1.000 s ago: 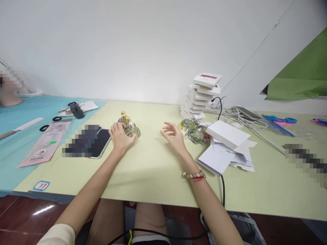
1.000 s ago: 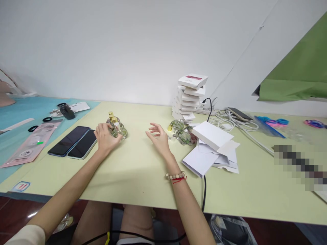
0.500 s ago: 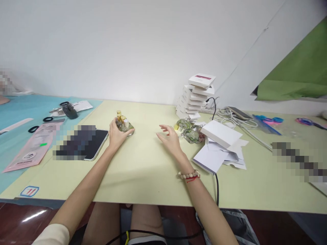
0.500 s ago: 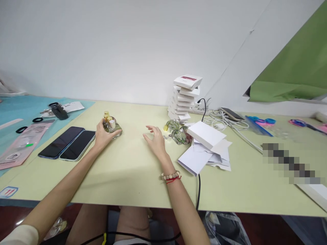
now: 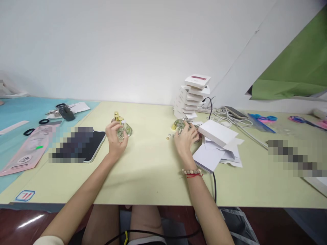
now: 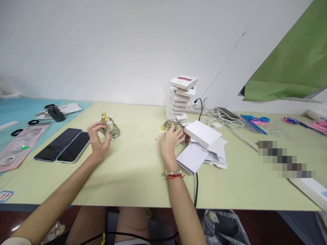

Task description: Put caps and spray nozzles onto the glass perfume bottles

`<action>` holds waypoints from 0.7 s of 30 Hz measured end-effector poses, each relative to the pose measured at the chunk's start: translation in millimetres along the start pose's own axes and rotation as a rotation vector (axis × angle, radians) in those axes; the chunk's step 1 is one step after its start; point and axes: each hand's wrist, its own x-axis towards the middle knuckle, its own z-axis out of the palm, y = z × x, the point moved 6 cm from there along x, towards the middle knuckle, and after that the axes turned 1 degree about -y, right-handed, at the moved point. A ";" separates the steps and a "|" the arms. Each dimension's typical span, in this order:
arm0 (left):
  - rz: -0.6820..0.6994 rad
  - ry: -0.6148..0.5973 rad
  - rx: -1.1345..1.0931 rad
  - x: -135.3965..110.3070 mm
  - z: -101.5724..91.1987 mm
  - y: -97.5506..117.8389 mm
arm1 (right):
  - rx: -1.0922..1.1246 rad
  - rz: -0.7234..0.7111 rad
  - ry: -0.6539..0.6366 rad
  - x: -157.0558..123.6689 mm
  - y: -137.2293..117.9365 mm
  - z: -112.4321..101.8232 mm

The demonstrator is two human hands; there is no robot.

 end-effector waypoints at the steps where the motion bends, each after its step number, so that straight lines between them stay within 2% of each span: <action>1: 0.047 -0.046 -0.020 -1.5 3.2 3.3 | -0.011 0.011 -0.007 0.2 1.0 0.7; 5: 0.185 -0.273 -0.107 -10.3 19.4 14.9 | -0.028 0.060 -0.021 2.1 4.6 1.4; 10: 0.232 -0.523 -0.134 -17.7 35.3 25.1 | 0.020 0.073 -0.095 3.6 7.5 7.2; 16: 0.232 -0.570 -0.134 -18.5 39.5 24.2 | 0.151 0.076 -0.181 2.4 13.2 17.2; 18: 0.231 -0.572 -0.135 -19.2 40.4 23.2 | 0.202 0.057 -0.154 2.6 11.9 16.1; 21: 0.235 -0.563 -0.143 -20.0 41.2 23.2 | 0.305 -0.022 -0.047 2.6 1.0 6.7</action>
